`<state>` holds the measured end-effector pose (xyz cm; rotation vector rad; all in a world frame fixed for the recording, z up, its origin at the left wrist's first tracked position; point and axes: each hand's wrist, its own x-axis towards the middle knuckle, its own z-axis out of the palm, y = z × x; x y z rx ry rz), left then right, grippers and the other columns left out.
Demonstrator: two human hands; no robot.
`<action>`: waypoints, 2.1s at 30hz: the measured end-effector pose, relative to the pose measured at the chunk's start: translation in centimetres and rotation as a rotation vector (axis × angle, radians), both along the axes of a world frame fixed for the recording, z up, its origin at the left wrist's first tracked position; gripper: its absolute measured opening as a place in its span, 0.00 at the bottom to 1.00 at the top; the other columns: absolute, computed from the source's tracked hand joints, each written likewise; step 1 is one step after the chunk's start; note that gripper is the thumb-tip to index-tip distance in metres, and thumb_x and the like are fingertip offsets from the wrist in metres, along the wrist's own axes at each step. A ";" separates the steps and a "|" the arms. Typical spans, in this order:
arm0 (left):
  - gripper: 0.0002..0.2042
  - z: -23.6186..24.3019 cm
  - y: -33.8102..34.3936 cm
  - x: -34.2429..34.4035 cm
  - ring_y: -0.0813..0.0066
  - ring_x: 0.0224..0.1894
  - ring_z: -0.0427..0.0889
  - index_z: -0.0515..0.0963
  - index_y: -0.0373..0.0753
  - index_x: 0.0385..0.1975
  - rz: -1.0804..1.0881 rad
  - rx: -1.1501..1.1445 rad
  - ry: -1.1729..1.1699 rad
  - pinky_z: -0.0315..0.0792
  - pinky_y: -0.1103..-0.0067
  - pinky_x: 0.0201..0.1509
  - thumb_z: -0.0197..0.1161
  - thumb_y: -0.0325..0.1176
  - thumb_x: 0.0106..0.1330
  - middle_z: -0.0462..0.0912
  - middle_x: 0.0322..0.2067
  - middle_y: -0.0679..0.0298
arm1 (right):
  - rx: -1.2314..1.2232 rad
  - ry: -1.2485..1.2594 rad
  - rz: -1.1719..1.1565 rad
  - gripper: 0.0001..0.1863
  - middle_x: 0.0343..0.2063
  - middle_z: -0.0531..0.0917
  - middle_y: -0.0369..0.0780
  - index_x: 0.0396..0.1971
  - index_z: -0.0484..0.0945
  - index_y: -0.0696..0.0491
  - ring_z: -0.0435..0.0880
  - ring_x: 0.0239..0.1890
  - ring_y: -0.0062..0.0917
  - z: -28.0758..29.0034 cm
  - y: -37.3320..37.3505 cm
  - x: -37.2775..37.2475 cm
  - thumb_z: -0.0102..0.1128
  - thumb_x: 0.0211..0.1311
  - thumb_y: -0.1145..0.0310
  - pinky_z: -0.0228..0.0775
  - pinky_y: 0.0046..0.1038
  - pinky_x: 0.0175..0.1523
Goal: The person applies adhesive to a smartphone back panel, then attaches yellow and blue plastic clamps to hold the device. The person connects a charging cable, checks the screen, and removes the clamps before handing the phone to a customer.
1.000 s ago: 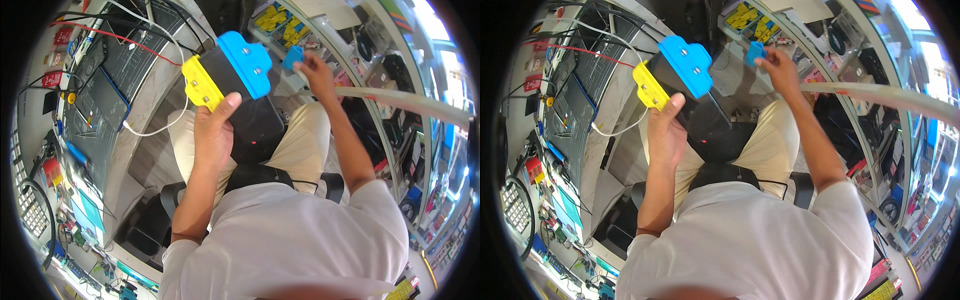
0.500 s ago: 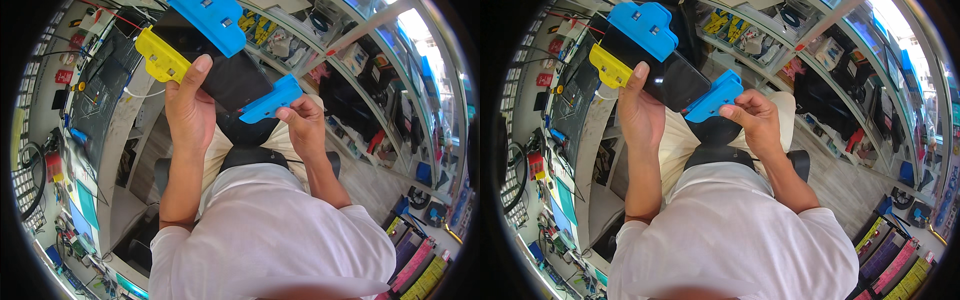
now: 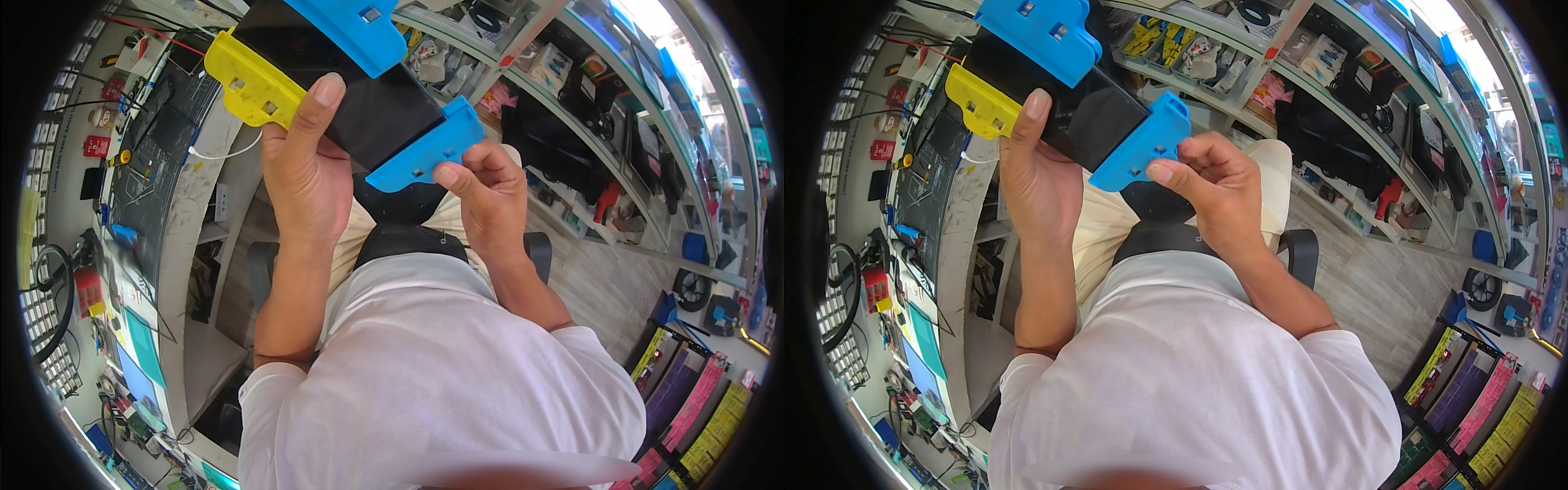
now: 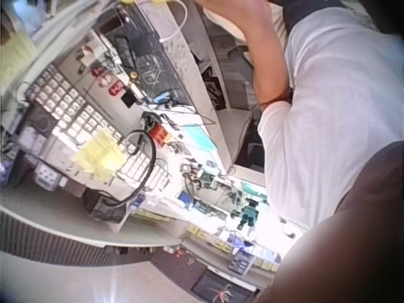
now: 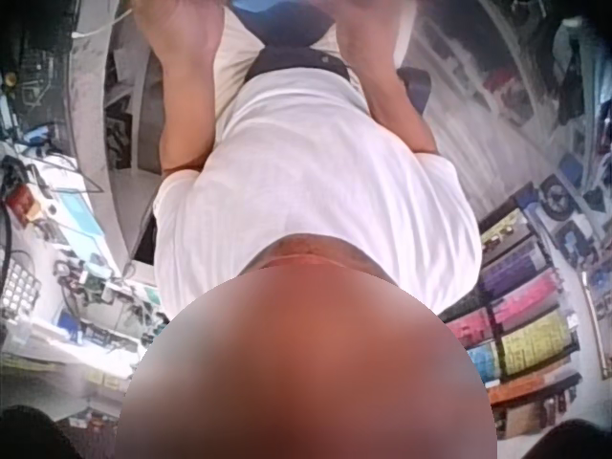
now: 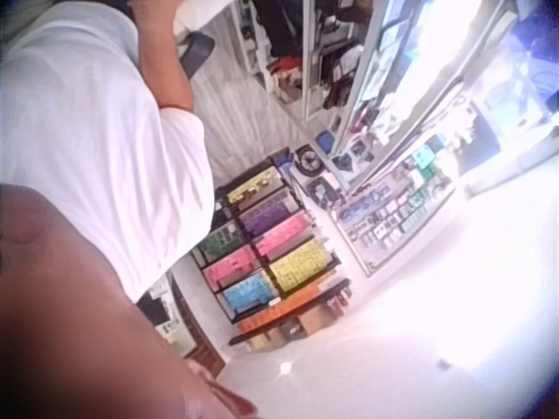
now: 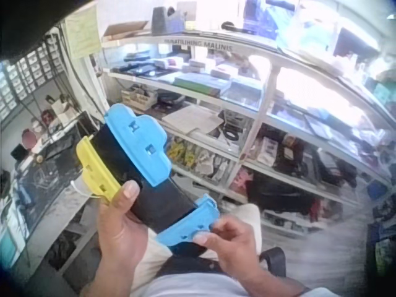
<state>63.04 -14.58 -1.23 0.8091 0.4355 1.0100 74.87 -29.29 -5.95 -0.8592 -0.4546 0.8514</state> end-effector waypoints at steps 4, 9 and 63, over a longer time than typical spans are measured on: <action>0.21 0.2 -0.1 0.1 0.74 0.55 0.82 0.72 0.40 0.61 0.040 -0.008 -0.011 0.76 0.68 0.63 0.68 0.32 0.70 0.81 0.52 0.66 | -0.042 0.019 0.009 0.15 0.40 0.87 0.38 0.45 0.78 0.56 0.86 0.43 0.20 0.1 1.0 -0.6 0.74 0.62 0.76 0.79 0.23 0.53; 0.19 0.1 0.1 0.0 0.74 0.55 0.81 0.73 0.40 0.60 0.087 -0.029 0.028 0.76 0.69 0.62 0.66 0.31 0.71 0.81 0.53 0.66 | -0.087 0.063 0.131 0.16 0.44 0.87 0.39 0.49 0.78 0.57 0.86 0.44 0.22 0.1 1.9 -0.8 0.72 0.66 0.71 0.79 0.26 0.53; 0.16 -8.9 3.6 -0.7 0.68 0.43 0.87 0.80 0.37 0.54 -0.378 -0.279 0.047 0.86 0.70 0.37 0.59 0.40 0.75 0.88 0.45 0.56 | -0.574 -1.513 -0.760 0.13 0.35 0.89 0.47 0.41 0.87 0.57 0.89 0.37 0.39 5.4 -0.7 34.2 0.61 0.68 0.64 0.79 0.36 0.47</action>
